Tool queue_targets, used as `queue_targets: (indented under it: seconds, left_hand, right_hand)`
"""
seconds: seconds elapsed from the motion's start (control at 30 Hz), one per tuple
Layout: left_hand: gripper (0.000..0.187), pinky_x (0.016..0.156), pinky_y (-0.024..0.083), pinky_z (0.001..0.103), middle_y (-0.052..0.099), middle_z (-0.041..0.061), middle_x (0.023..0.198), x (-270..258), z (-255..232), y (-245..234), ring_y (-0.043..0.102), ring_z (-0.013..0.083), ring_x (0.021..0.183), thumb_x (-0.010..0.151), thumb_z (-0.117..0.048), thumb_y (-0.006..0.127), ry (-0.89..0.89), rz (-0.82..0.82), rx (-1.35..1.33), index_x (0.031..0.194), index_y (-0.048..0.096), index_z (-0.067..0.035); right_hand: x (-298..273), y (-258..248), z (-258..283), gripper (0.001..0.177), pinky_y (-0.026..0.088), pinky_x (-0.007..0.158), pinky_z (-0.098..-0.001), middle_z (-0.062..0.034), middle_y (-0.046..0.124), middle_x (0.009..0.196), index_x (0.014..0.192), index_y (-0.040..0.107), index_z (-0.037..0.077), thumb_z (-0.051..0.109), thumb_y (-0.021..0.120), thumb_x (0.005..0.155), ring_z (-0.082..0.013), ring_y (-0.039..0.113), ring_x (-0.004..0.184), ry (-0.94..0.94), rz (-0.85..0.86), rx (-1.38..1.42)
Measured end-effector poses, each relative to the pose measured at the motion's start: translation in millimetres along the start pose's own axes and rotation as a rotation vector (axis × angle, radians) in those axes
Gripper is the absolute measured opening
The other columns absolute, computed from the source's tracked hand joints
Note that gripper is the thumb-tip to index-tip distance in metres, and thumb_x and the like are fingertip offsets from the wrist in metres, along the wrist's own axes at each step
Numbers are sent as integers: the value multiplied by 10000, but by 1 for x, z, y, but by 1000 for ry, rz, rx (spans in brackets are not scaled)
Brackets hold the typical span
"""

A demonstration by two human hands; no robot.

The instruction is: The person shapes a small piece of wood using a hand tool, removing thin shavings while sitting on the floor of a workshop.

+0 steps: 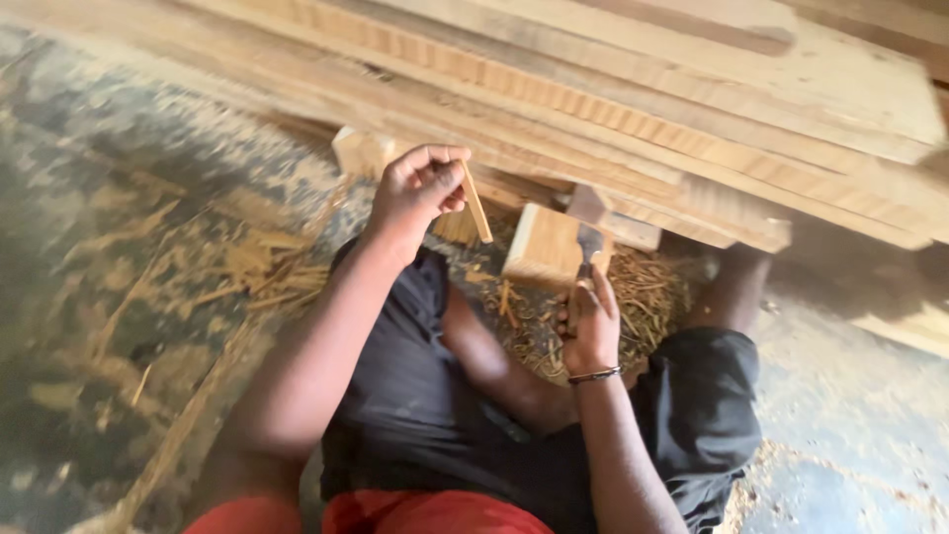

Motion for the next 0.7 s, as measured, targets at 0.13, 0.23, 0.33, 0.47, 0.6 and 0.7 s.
queue_targets:
  seconds: [0.13,0.23,0.33,0.47,0.6,0.7]
  left_hand:
    - [368,803,608,260,712,58,1042,3,-8,58,693,123,923,964,-22,720,246,184,273,1324,645,-30]
    - [363,828,614,262,727,60,1050,10,-4,86,714,124,937,946,15,727,387,328,423,1299,657,-39]
    - [373,793,619,262,743,65,1005,32,16,99,733,129,894,910,23,747,411,416,549,1264,680,-70]
    - [299,745,605,295,755,75,958,66,69,103,724,166,822,891,-11,796,583,443,735,1166,720,-102]
    - [226,676,604,298,741,79,927,75,129,85,720,175,769,877,-53,796,578,346,823,1085,711,-78]
    - [186,571,552,357,700,61,790,78,166,69,657,174,652,879,-128,841,567,299,1029,914,666,-75]
  right_hand:
    - [-9,-2,8,611,407,441,-231,-27,607,760,1570,430,160,122,537,970,-93,504,522,1,-65,-12]
    - [-8,-3,9,576,395,433,-231,-24,605,758,1552,450,149,136,538,983,-95,499,516,28,-115,-17]
    - [-2,-6,8,579,359,415,-226,-20,602,751,1551,440,155,142,540,981,-90,496,515,63,-157,-28]
    - [7,-8,3,607,367,422,-222,-22,606,761,1566,415,141,122,540,973,-85,495,525,62,-186,-87]
    - [14,-2,1,634,391,425,-226,-23,622,792,1572,392,125,104,540,957,-85,507,529,71,-159,-95]
    - [17,2,-2,652,399,432,-218,-35,645,817,1583,382,136,106,541,951,-83,524,540,83,-149,-95]
Point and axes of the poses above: each hand's wrist, its own x-axis towards the middle knuckle, its own y-axis out of the palm, z = x × y, the point moved 1 cm from there along x, towards the middle knuckle
